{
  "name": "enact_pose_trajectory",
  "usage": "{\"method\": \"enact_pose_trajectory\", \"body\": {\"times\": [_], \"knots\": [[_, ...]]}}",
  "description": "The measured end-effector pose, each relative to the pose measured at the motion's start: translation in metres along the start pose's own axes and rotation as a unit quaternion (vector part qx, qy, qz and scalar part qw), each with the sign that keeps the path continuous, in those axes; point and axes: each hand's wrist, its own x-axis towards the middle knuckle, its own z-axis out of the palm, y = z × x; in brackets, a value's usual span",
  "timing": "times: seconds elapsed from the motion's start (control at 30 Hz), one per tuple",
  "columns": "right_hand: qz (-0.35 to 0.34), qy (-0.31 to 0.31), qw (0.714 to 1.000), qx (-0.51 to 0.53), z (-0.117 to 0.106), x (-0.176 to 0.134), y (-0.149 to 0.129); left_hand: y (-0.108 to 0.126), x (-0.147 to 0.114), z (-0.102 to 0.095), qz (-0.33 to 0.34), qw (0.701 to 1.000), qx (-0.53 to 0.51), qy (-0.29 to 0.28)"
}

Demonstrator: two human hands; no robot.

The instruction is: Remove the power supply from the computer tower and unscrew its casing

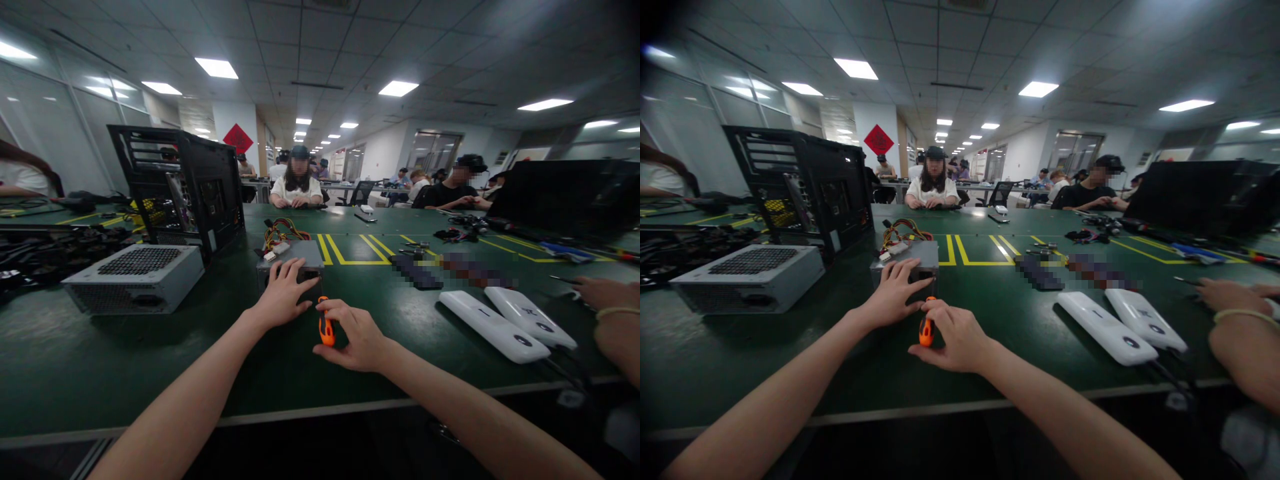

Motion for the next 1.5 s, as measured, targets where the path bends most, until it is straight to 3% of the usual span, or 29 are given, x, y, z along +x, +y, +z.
{"method": "enact_pose_trajectory", "body": {"times": [0.13,0.37,0.6,0.83,1.07,1.33,1.5], "knots": [[-0.022,-0.043,0.998,-0.038,-0.0038,0.0024,-0.0033,0.0004,0.0003,-0.0002,-0.002,1.0,-0.005,0.006],[-0.005,0.013,1.0,-0.019,0.0021,-0.0005,0.0002,-0.0003,-0.0001,0.0012,0.0,1.0,0.0,0.004],[-0.041,-0.065,0.996,-0.05,-0.0025,0.0024,-0.0039,0.0001,-0.0003,-0.0009,0.001,1.0,-0.004,0.005],[-0.023,-0.011,0.999,-0.019,0.0015,0.0009,-0.0001,-0.0003,-0.0005,-0.0018,-0.002,1.0,-0.012,-0.001],[-0.036,-0.088,0.995,-0.032,-0.0028,0.0039,-0.0037,-0.0004,-0.0002,-0.0008,-0.003,1.0,-0.011,0.004],[-0.019,-0.032,0.999,-0.016,0.0019,0.0008,-0.0006,0.0004,0.0001,-0.002,-0.004,1.0,-0.012,0.001],[-0.034,-0.08,0.996,-0.032,-0.0023,0.0027,-0.0038,0.0005,0.0003,-0.0022,-0.004,1.0,-0.008,0.002]]}}
